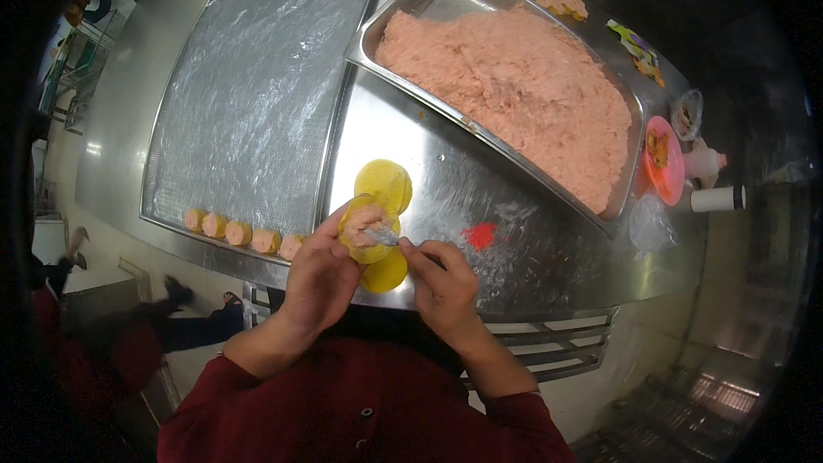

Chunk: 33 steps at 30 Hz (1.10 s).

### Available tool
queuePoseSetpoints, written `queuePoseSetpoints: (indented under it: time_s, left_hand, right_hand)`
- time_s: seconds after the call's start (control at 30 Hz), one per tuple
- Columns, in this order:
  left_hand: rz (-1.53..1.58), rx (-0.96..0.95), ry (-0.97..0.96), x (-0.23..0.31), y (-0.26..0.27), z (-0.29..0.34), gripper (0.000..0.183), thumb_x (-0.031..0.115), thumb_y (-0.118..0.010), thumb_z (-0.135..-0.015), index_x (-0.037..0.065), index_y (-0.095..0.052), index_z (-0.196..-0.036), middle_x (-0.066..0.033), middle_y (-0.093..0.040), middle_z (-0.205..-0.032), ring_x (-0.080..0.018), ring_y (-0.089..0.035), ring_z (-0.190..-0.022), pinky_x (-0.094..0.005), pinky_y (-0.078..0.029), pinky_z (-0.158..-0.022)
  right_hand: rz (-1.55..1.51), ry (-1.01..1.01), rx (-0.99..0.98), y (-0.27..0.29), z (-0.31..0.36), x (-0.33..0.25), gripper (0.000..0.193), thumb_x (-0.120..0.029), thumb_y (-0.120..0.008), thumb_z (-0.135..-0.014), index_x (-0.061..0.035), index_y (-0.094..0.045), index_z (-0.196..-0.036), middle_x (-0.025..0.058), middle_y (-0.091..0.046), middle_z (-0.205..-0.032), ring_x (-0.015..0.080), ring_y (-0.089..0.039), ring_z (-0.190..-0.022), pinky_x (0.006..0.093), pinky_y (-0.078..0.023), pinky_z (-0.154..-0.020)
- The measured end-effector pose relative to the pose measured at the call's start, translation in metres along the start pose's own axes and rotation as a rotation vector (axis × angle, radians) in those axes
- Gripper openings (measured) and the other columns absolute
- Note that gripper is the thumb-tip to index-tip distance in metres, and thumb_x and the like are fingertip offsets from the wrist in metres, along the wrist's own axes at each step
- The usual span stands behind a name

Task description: The person scoops pink filling onto yellow discs using a small spatula, then places the filled discs onto a metal tray. The person repeats this process multiple times, arranging the finished items in a row.

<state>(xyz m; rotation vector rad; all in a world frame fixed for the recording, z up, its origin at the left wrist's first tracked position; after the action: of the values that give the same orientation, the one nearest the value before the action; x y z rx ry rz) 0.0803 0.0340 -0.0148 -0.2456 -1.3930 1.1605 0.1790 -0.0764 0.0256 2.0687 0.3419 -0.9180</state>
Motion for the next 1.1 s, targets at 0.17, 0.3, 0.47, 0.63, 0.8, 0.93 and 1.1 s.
queuePoseSetpoints:
  time_s: [0.17,0.3,0.47,0.63,0.8,0.93,1.1]
  left_hand:
    - [-0.020,-0.071,-0.036,0.011,-0.004,0.003,0.082,0.010,-0.067,-0.088,0.003,-0.030,-0.161,-0.0172,-0.048,-0.153,-0.0267,-0.045,-0.144,-0.0405,-0.035,-0.120]
    - [-0.743,-0.175,0.000,0.023,-0.002,0.000,0.055,-0.001,-0.067,-0.087,0.002,-0.056,-0.141,-0.0138,-0.066,-0.132,-0.0219,-0.064,-0.124,-0.0350,-0.050,-0.102]
    - [-1.258,-0.229,-0.151,0.024,-0.004,-0.003,0.025,0.006,-0.077,-0.085,0.005,-0.068,-0.109,-0.0141,-0.071,-0.105,-0.0255,-0.072,-0.092,-0.0354,-0.055,-0.080]
    - [-1.027,-0.090,-0.221,0.024,0.002,-0.005,0.028,0.010,-0.082,-0.083,0.006,-0.068,-0.107,-0.0142,-0.071,-0.096,-0.0302,-0.071,-0.086,-0.0354,-0.056,-0.077]
    - [-1.177,-0.106,-0.386,0.031,-0.002,-0.007,0.030,0.004,-0.086,-0.080,0.007,-0.068,-0.104,-0.0071,-0.074,-0.098,-0.0155,-0.072,-0.087,-0.0291,-0.057,-0.078]
    - [-1.056,0.000,-0.146,0.023,0.019,-0.008,0.030,0.004,-0.087,-0.077,0.005,-0.070,-0.103,-0.0080,-0.075,-0.096,-0.0173,-0.073,-0.088,-0.0298,-0.057,-0.079]
    - [-1.093,-0.138,-0.223,0.015,-0.004,-0.001,0.031,0.004,-0.087,-0.076,0.004,-0.073,-0.103,-0.0090,-0.076,-0.094,-0.0182,-0.074,-0.087,-0.0304,-0.057,-0.079]
  right_hand:
    - [-0.082,-0.043,-0.032,0.025,-0.014,0.002,0.042,0.015,-0.068,-0.081,-0.0054,-0.079,-0.116,0.0106,-0.065,-0.091,0.0211,-0.064,-0.078,0.0302,-0.053,-0.069]
    - [-0.068,0.114,-0.108,0.039,-0.024,-0.019,0.046,0.014,-0.069,-0.075,-0.0073,-0.080,-0.115,0.0098,-0.065,-0.090,0.0211,-0.063,-0.075,0.0316,-0.053,-0.068]
    - [-0.037,0.231,-0.295,0.019,-0.025,-0.033,0.053,0.012,-0.068,-0.072,-0.0090,-0.078,-0.119,0.0101,-0.065,-0.094,0.0232,-0.063,-0.076,0.0358,-0.053,-0.068]
    - [0.086,0.217,-0.328,0.013,-0.023,-0.030,0.053,0.011,-0.067,-0.074,-0.0087,-0.076,-0.121,0.0118,-0.066,-0.098,0.0255,-0.066,-0.080,0.0375,-0.054,-0.070]
    - [0.127,0.047,-0.353,0.026,-0.026,-0.022,0.037,0.007,-0.068,-0.078,-0.0059,-0.077,-0.112,0.0117,-0.067,-0.092,0.0276,-0.068,-0.075,0.0356,-0.055,-0.073]
    - [-0.098,-0.154,-0.156,0.054,-0.038,-0.004,0.014,0.000,-0.070,-0.084,-0.0040,-0.077,-0.095,0.0099,-0.066,-0.077,0.0249,-0.065,-0.066,0.0331,-0.050,-0.069]
    - [-0.107,-0.191,-0.228,0.035,-0.038,0.010,0.015,-0.011,-0.078,-0.082,-0.0029,-0.069,-0.073,0.0082,-0.062,-0.066,0.0227,-0.058,-0.059,0.0341,-0.042,-0.062]
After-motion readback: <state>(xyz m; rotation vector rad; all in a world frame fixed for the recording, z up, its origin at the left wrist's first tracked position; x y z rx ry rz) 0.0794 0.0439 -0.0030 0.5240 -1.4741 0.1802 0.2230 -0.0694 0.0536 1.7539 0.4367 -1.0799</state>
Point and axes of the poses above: each hand's wrist, its own z-axis away from the middle knuckle, its own y-axis out of the back of the hand, x = y × z, the point moved 9 cm from there along -z, towards the middle knuckle
